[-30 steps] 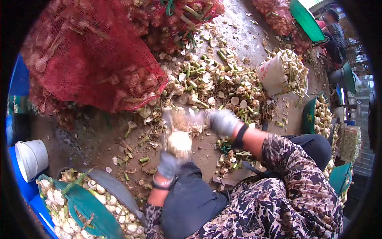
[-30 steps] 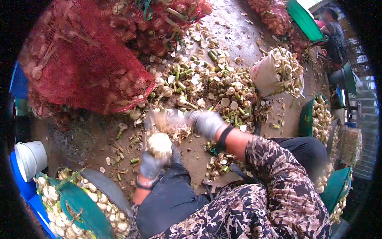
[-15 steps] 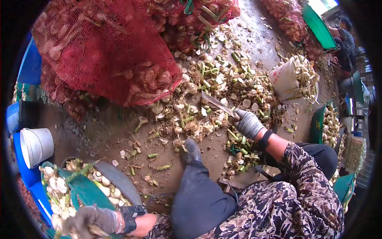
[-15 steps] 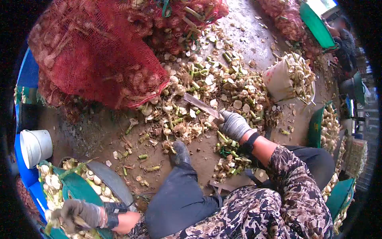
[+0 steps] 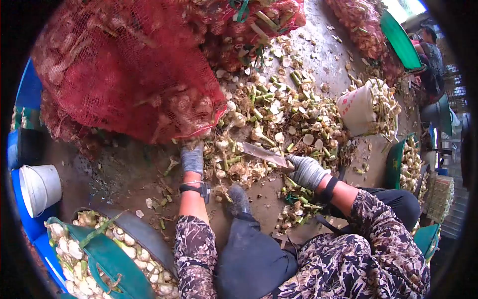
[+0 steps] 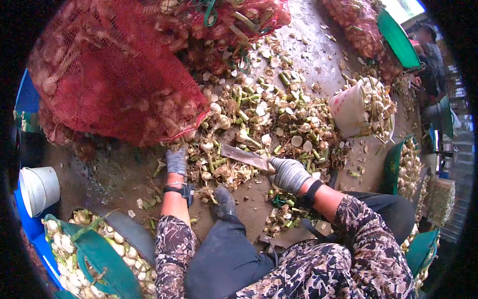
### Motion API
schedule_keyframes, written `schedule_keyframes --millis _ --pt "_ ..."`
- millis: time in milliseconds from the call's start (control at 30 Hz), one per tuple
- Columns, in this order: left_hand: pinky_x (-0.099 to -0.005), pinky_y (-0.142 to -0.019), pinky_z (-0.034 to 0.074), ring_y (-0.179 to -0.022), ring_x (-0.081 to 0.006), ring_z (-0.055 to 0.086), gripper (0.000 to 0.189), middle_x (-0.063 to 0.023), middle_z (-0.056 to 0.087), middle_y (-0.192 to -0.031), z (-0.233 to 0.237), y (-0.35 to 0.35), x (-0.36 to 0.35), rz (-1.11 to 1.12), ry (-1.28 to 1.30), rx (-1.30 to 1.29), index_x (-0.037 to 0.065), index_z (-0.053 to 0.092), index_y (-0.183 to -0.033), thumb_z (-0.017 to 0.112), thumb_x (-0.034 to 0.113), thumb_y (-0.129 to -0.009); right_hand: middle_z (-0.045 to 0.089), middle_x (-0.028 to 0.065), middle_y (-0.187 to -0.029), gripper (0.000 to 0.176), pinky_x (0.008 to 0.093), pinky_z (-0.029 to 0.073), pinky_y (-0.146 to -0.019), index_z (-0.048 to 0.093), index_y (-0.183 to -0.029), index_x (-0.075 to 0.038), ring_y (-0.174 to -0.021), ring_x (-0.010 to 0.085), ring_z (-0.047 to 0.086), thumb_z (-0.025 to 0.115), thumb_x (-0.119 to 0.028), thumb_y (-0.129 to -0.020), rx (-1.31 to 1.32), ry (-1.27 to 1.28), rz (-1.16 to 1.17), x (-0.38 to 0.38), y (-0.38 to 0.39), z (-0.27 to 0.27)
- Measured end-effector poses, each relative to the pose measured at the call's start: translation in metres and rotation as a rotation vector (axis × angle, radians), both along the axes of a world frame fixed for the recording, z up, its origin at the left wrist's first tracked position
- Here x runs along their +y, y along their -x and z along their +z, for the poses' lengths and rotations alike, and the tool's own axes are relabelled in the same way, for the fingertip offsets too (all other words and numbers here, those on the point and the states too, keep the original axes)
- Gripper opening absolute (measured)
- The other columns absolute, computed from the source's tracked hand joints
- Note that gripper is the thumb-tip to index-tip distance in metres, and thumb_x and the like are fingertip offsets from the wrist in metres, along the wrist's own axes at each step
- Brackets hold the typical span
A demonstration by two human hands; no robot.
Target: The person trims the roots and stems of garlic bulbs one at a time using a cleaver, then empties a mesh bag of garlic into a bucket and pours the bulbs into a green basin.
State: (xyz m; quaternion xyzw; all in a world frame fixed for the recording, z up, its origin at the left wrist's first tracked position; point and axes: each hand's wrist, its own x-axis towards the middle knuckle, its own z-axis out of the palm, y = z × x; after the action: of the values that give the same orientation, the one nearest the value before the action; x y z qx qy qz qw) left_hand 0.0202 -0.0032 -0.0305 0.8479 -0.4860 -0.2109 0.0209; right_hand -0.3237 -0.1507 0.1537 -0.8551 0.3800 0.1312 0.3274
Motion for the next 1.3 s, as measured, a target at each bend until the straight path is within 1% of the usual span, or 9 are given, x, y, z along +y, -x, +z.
schedule_keyframes --millis 67,267,333,433,533,733,900,1133,1300 --pt "-0.036 -0.093 0.045 -0.111 -0.0217 0.057 0.049 -0.0126 0.06 -0.126 0.003 0.01 -0.014 0.49 0.672 0.47 0.0 0.048 -0.133 0.062 0.023 -0.092 0.066 0.0193 -0.081 0.033 0.044 0.051 -0.064 0.061 -0.111 -0.012 -0.074 0.0383 0.065 0.064 -0.026 -0.082 0.054 -0.003 0.017 0.002 -0.005 -0.001" --pt "-0.0297 -0.073 0.054 -0.095 -0.0131 0.063 0.046 -0.004 0.064 -0.11 0.103 0.045 0.023 0.819 0.731 0.998 0.009 0.054 -0.126 0.054 0.043 -0.095 0.065 0.0184 -0.078 0.03 0.045 0.051 -0.063 0.063 -0.107 -0.013 -0.071 0.038 0.064 0.064 -0.026 -0.081 -0.04 0.012 0.084 0.011 -0.015 0.005" --pt "-0.0289 -0.074 0.053 -0.093 -0.0154 0.063 0.046 -0.0041 0.063 -0.109 0.095 0.063 0.037 1.076 0.879 1.598 0.011 0.052 -0.129 0.058 0.04 -0.094 0.065 0.0177 -0.078 0.025 0.0446 0.051 -0.063 0.063 -0.102 -0.012 -0.071 0.0378 0.064 0.063 -0.024 -0.08 -0.016 0.015 0.082 0.018 -0.026 0.022" --pt "-0.0305 -0.076 0.052 -0.082 -0.0152 0.061 0.027 -0.0066 0.063 -0.1 0.098 0.081 0.072 0.58 0.552 1.099 0.002 0.059 -0.115 0.054 0.022 -0.098 0.063 0.0156 -0.075 0.017 0.0452 0.05 -0.063 0.06 -0.093 -0.011 -0.07 0.037 0.064 0.062 -0.018 -0.078 -0.171 -0.027 0.183 0.028 -0.032 0.031" --pt "-0.0323 -0.079 0.053 -0.09 -0.0163 0.062 0.024 -0.0094 0.063 -0.11 0.066 0.111 0.088 0.559 0.822 1.644 0.0 0.057 -0.117 0.05 0.014 -0.098 0.06 0.0138 -0.07 0.019 0.0409 0.048 -0.059 0.059 -0.093 -0.014 -0.066 0.0338 0.062 0.069 -0.019 -0.077 -0.208 -0.042 0.312 0.035 -0.049 0.057" --pt "-0.0305 -0.084 0.052 -0.097 -0.0152 0.063 0.031 -0.0057 0.067 -0.11 0.168 0.129 0.062 0.273 0.487 0.987 0.003 0.062 -0.116 0.068 0.007 -0.086 0.067 0.0177 -0.085 0.033 0.043 0.052 -0.072 0.063 -0.107 -0.012 -0.082 0.0367 0.065 0.063 -0.035 -0.084 0.076 -0.05 0.122 -0.015 -0.008 0.01" --pt "-0.0319 -0.086 0.05 -0.095 -0.0208 0.062 0.039 -0.0096 0.065 -0.1 0.198 0.139 0.026 -0.203 0.317 0.443 0.002 0.059 -0.115 0.073 0.01 -0.078 0.067 0.0162 -0.089 0.056 0.0395 0.051 -0.072 0.06 -0.111 -0.007 -0.08 0.0277 0.066 0.073 -0.051 -0.077 -0.366 -0.248 -0.121 0.028 -0.056 0.059" --pt "-0.0322 -0.096 0.046 -0.115 -0.022 0.054 0.066 -0.0103 0.054 -0.127 0.18 0.12 0.053 0.437 0.718 1.417 0.001 0.04 -0.137 0.067 0.035 -0.089 0.059 0.0023 -0.065 0.032 0.0303 0.046 -0.057 0.065 -0.094 -0.01 -0.06 0.0138 0.055 0.068 -0.04 -0.087 -0.362 -0.676 -0.502 0.019 -0.071 0.049" --pt "-0.0312 -0.089 0.048 -0.104 -0.0154 0.06 0.061 -0.0074 0.064 -0.113 0.137 0.135 0.046 0.292 0.669 1.045 0.0 0.054 -0.123 0.064 0.049 -0.088 0.046 -0.004 -0.054 0.032 0.0262 0.032 -0.037 0.058 -0.094 -0.015 -0.041 0.0085 0.043 0.066 -0.046 -0.087 -0.248 -0.943 -0.641 0.042 -0.068 0.04"
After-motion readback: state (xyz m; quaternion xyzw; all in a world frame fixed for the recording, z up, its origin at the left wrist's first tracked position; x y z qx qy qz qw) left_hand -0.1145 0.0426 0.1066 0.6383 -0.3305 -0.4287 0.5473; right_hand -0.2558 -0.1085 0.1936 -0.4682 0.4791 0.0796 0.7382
